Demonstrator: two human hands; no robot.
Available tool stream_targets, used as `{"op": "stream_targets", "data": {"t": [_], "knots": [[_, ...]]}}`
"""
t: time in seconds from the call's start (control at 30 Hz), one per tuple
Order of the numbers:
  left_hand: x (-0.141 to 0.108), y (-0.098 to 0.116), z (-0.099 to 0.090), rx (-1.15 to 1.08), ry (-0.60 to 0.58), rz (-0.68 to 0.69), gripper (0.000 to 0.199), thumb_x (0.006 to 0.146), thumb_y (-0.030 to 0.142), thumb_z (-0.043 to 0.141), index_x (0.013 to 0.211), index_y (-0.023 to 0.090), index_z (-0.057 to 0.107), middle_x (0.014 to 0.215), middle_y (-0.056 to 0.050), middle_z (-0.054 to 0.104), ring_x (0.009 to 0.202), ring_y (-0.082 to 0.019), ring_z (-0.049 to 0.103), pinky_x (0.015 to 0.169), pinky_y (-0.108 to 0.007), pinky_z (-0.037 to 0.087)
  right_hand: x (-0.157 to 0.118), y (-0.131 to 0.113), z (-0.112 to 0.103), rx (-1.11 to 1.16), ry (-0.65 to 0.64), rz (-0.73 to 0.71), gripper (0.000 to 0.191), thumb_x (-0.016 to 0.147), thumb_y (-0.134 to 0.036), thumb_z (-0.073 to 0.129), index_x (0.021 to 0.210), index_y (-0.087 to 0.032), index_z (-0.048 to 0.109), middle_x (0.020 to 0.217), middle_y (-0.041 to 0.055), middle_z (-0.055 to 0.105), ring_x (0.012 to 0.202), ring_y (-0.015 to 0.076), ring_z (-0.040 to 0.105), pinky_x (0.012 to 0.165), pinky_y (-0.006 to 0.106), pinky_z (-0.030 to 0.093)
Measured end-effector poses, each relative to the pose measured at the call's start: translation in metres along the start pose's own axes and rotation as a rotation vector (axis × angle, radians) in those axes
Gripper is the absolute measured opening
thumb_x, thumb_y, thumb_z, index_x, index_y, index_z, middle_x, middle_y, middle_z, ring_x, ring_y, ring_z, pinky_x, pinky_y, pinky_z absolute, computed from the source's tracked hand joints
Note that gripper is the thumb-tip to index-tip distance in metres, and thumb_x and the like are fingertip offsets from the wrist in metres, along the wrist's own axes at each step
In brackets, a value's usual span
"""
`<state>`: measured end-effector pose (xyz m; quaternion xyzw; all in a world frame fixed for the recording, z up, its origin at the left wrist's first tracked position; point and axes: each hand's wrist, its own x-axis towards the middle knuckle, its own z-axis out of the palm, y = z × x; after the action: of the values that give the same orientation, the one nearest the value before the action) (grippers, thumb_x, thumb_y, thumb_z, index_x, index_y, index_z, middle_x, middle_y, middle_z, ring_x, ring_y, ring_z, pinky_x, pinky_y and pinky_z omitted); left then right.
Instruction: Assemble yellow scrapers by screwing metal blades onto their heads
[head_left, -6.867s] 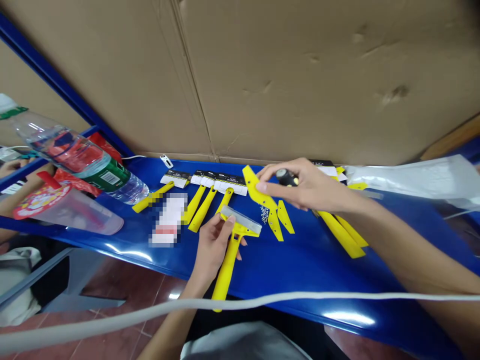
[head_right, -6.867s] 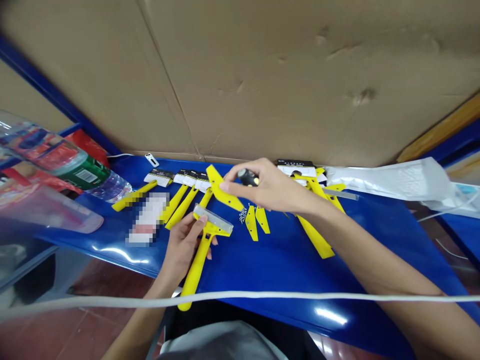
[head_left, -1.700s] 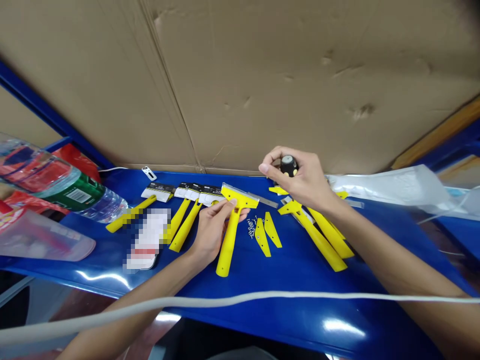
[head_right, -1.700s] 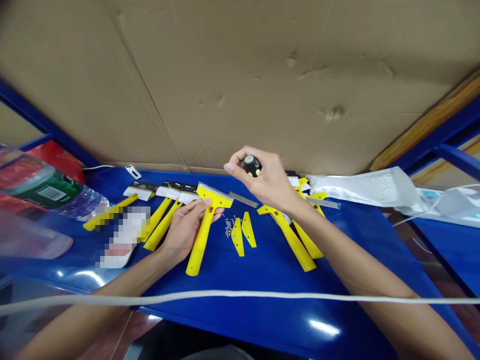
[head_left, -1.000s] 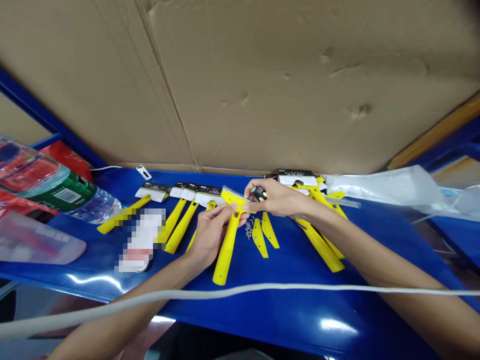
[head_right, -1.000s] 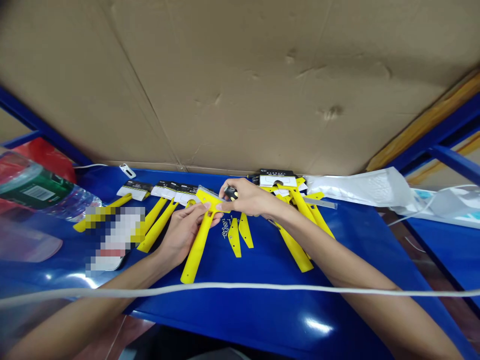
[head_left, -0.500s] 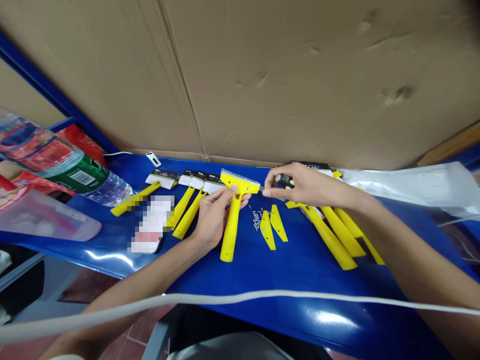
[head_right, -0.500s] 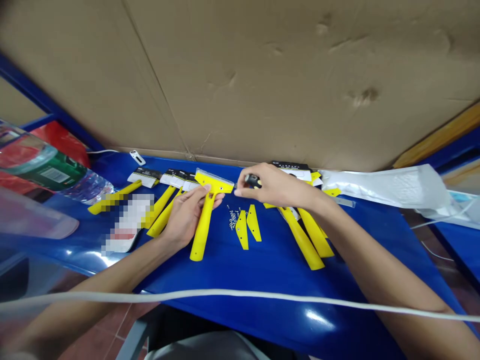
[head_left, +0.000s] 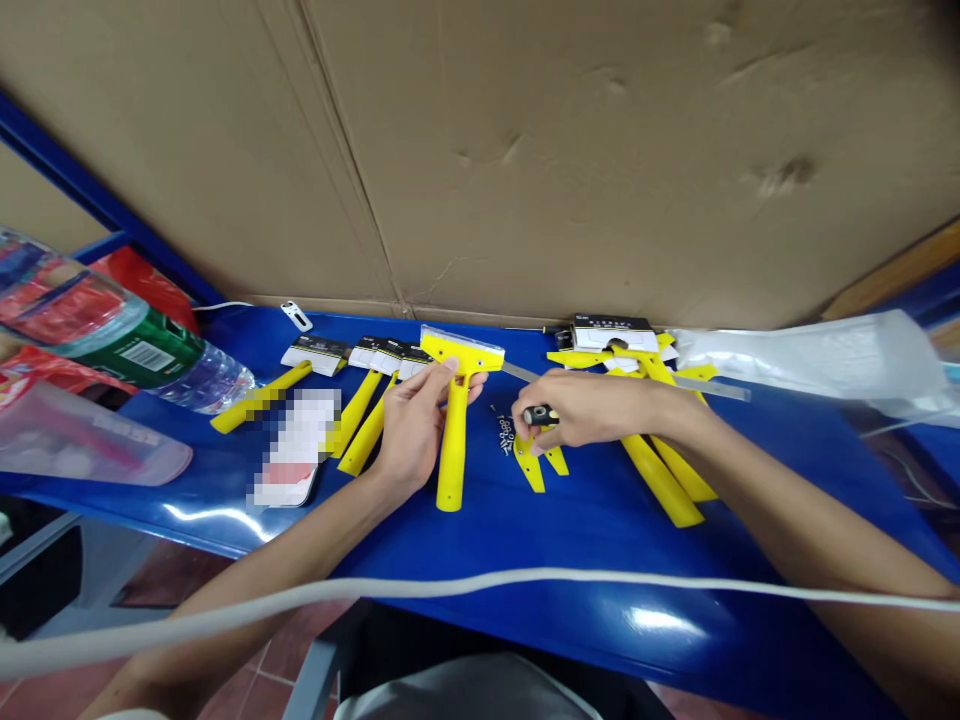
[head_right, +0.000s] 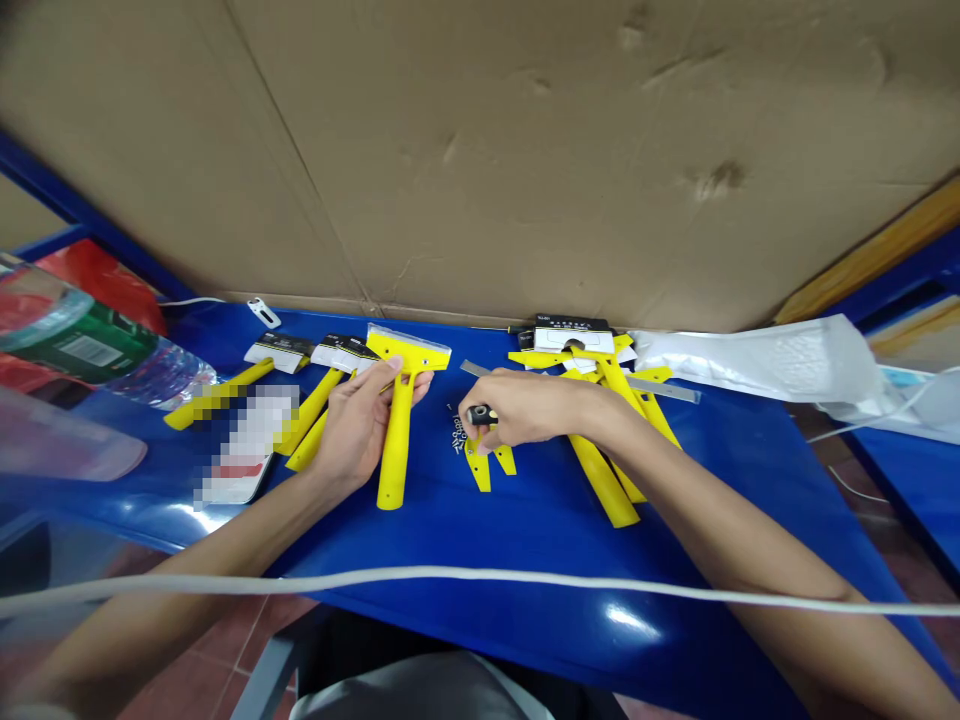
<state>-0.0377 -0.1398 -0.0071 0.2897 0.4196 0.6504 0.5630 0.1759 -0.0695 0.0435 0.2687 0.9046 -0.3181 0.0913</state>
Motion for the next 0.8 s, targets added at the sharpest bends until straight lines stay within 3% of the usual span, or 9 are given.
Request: {"op": "stream_targets", "data": {"t": [0.1, 0.27, 0.4, 0.6, 0.8], "knots": [[0.001, 0.000, 0.000, 0.007, 0.005, -0.001, 0.024, 0.089, 0.031, 0.086, 0.101, 0.011, 0.081, 0.101, -0.013, 0.084, 0.100, -0.028, 0.083, 0.099, -0.044, 0.066, 0.003, 0.000, 0.002, 0.025, 0.002, 0.002, 0.007, 0.092, -0.024, 0.077, 0.096, -0.021, 0.082, 0.094, 0.0016, 0.081, 0.082, 0.0180, 0.069, 0.074, 0.030, 0.044], [0.000, 0.000, 0.000, 0.006, 0.012, -0.004, 0.023, 0.088, 0.030, 0.086, 0.100, 0.012, 0.081, 0.101, -0.012, 0.084, 0.106, -0.029, 0.082, 0.100, -0.043, 0.066, 0.012, 0.002, 0.014, 0.003, 0.060, -0.020, 0.005, 0.087, -0.021, 0.078, 0.091, -0.022, 0.082, 0.089, 0.0031, 0.080, 0.084, 0.0211, 0.070, 0.071, 0.031, 0.043], [0.000, -0.001, 0.000, 0.000, 0.009, -0.008, 0.023, 0.086, 0.031, 0.088, 0.099, 0.012, 0.081, 0.101, -0.011, 0.084, 0.106, -0.028, 0.082, 0.100, -0.042, 0.066, 0.017, 0.004, 0.021, 0.039, 0.028, -0.075, 0.009, 0.087, -0.017, 0.072, 0.086, -0.021, 0.080, 0.085, 0.0016, 0.079, 0.073, 0.0178, 0.067, 0.067, 0.029, 0.042], [-0.001, -0.003, -0.002, 0.027, -0.023, -0.079, 0.026, 0.082, 0.032, 0.091, 0.094, 0.011, 0.081, 0.099, -0.012, 0.084, 0.098, -0.028, 0.083, 0.094, -0.040, 0.068, 0.009, -0.005, 0.011, 0.110, 0.005, -0.095, 0.009, 0.085, -0.015, 0.072, 0.088, -0.020, 0.079, 0.088, 0.0019, 0.080, 0.075, 0.0167, 0.070, 0.070, 0.027, 0.046], [-0.002, -0.001, -0.001, 0.038, -0.055, -0.155, 0.026, 0.081, 0.031, 0.093, 0.092, 0.010, 0.082, 0.096, -0.013, 0.083, 0.093, -0.026, 0.083, 0.090, -0.035, 0.068, -0.013, -0.018, -0.010, 0.169, 0.290, -0.152, 0.008, 0.087, -0.017, 0.071, 0.088, -0.020, 0.078, 0.090, 0.0002, 0.081, 0.077, 0.0149, 0.071, 0.073, 0.025, 0.049]]}}
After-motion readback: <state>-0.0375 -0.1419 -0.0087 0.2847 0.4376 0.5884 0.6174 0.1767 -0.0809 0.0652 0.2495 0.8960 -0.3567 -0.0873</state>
